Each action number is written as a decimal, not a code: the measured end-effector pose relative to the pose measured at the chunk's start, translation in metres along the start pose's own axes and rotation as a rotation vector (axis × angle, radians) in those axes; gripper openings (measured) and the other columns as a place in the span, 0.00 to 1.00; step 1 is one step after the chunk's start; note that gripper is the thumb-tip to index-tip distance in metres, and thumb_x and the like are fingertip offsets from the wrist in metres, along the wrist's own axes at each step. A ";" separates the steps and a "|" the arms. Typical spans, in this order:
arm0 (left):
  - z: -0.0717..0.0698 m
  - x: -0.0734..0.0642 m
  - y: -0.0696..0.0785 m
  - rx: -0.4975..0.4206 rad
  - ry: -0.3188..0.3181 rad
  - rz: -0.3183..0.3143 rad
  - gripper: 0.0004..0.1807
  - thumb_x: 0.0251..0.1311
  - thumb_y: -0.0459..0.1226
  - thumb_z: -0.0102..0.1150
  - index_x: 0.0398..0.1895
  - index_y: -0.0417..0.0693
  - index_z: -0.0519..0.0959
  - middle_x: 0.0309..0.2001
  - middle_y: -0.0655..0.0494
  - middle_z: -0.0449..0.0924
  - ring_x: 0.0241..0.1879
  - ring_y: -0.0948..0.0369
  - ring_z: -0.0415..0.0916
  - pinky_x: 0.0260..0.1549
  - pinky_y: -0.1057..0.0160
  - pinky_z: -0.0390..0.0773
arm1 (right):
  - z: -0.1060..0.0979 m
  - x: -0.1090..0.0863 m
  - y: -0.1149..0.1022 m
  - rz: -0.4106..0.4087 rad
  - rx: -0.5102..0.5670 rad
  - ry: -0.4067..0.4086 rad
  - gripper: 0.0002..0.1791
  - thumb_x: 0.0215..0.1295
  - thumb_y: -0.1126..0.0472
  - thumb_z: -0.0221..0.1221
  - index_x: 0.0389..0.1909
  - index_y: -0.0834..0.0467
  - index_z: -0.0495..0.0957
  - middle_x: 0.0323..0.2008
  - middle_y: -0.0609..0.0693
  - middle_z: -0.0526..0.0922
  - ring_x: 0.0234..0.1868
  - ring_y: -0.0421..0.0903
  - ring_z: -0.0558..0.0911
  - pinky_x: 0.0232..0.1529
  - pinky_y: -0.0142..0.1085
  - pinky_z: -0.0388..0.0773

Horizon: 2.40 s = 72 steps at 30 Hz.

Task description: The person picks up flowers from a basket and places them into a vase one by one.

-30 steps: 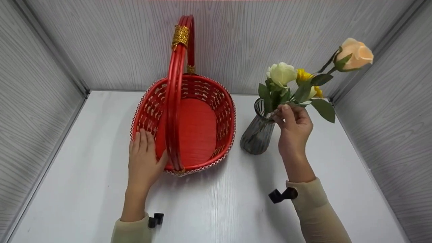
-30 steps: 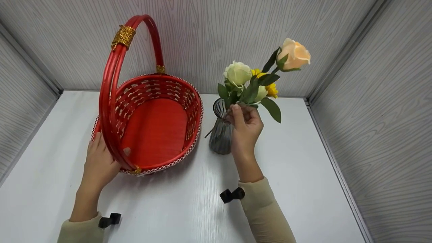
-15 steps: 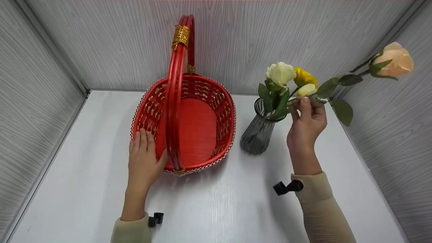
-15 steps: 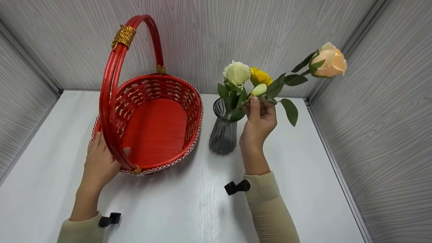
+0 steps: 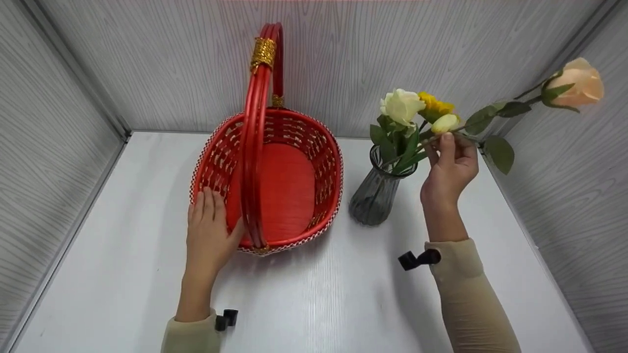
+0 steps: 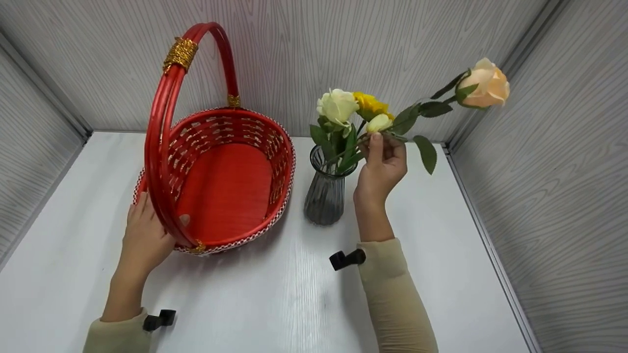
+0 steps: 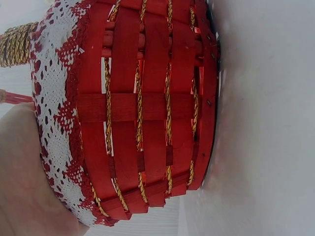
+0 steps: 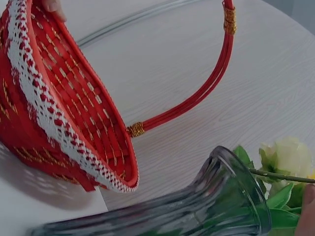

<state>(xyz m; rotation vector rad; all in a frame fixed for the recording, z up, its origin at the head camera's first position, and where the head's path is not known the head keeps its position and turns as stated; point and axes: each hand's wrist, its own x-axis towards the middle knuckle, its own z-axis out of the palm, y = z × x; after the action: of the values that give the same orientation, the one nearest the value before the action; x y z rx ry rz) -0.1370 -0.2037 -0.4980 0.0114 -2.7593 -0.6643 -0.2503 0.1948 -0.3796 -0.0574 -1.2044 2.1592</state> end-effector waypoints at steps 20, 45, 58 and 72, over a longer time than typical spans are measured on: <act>0.004 0.000 -0.001 0.002 0.011 0.000 0.44 0.68 0.56 0.47 0.74 0.30 0.56 0.77 0.33 0.49 0.78 0.40 0.40 0.75 0.41 0.40 | -0.014 -0.008 0.014 -0.039 -0.240 -0.212 0.08 0.71 0.63 0.58 0.35 0.63 0.80 0.33 0.55 0.84 0.35 0.49 0.84 0.39 0.40 0.85; 0.004 0.001 -0.001 -0.009 0.030 0.013 0.44 0.67 0.55 0.48 0.73 0.28 0.57 0.75 0.31 0.51 0.77 0.38 0.43 0.75 0.39 0.40 | 0.009 -0.007 -0.023 -0.017 -0.914 -0.655 0.10 0.64 0.62 0.63 0.32 0.67 0.86 0.25 0.54 0.85 0.27 0.45 0.84 0.30 0.30 0.82; 0.002 0.001 -0.001 0.001 0.012 0.005 0.44 0.68 0.56 0.46 0.74 0.29 0.56 0.76 0.32 0.49 0.78 0.39 0.41 0.75 0.40 0.40 | 0.010 0.004 -0.021 -0.026 -1.094 -0.722 0.10 0.61 0.54 0.67 0.31 0.57 0.89 0.27 0.51 0.87 0.27 0.43 0.84 0.29 0.31 0.81; 0.003 0.000 -0.002 0.001 0.006 -0.001 0.44 0.68 0.55 0.46 0.74 0.29 0.55 0.76 0.32 0.49 0.78 0.39 0.41 0.75 0.40 0.39 | 0.005 -0.002 -0.026 -0.116 -1.109 -0.634 0.08 0.61 0.59 0.64 0.32 0.59 0.88 0.27 0.52 0.87 0.24 0.40 0.84 0.25 0.27 0.78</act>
<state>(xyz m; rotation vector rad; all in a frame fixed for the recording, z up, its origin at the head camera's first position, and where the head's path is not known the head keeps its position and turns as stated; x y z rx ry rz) -0.1381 -0.2039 -0.5009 0.0150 -2.7542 -0.6625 -0.2365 0.1997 -0.3570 0.2321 -2.5525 1.1763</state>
